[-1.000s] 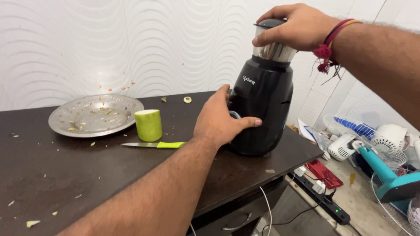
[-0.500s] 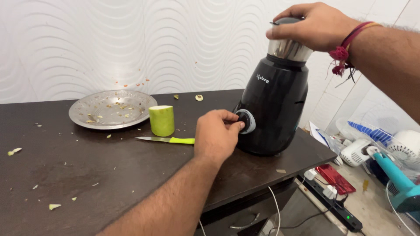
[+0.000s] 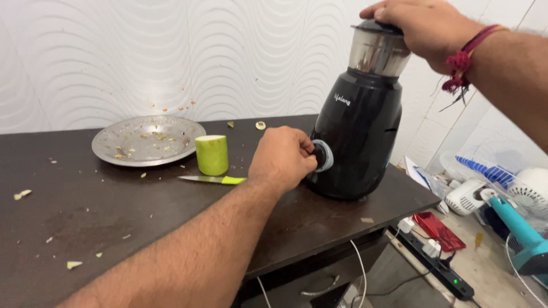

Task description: The person chops vegetable pieces on a table with a small knife, then picks the pieces up by hand and drops them into a metal blender jar. They fit the lid on the jar, mount it on a black blender base, and run the blender in several bursts. They remove the jar, open the lid to show the blended green paste, and set the jar and a small dish of paste on the table.

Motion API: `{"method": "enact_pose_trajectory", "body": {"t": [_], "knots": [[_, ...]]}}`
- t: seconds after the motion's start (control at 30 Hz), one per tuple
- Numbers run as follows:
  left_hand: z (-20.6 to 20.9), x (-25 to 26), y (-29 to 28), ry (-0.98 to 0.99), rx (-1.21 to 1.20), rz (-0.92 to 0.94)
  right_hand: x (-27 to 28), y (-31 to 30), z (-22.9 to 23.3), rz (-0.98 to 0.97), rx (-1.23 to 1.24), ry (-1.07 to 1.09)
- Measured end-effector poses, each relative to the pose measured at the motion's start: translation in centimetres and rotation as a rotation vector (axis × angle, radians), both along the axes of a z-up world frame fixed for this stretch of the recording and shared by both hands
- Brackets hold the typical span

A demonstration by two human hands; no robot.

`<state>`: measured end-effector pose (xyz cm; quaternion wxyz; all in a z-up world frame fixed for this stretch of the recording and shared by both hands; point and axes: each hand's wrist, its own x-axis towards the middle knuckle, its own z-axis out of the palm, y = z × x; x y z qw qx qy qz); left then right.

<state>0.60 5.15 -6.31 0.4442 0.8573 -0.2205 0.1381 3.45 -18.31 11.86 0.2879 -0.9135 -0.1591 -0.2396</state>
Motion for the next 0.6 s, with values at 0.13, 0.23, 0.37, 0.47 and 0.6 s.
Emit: {"method": "enact_pose_trajectory", "body": {"t": [0.13, 0.23, 0.37, 0.47, 0.6], "knots": [[-0.3, 0.3, 0.4, -0.128, 0.095, -0.044, 0.1, 0.6, -0.3, 0.021, -0.036, -0.024], [0.1, 0.8, 0.7, -0.222, 0.171, -0.117, -0.4, 1.4, -0.3, -0.032, -0.089, -0.048], [0.4, 1.8, 1.4, -0.329, 0.279, -0.211, -0.2, 3.1, -0.1, -0.334, -0.244, -0.006], [0.2, 1.8, 1.8, -0.352, 0.263, -0.24, 0.7, 3.4, -0.2, -0.186, -0.182, 0.005], [0.5, 1.8, 1.2, -0.35, 0.249, -0.255, 1.2, 0.7, -0.2, -0.137, -0.056, 0.035]]}}
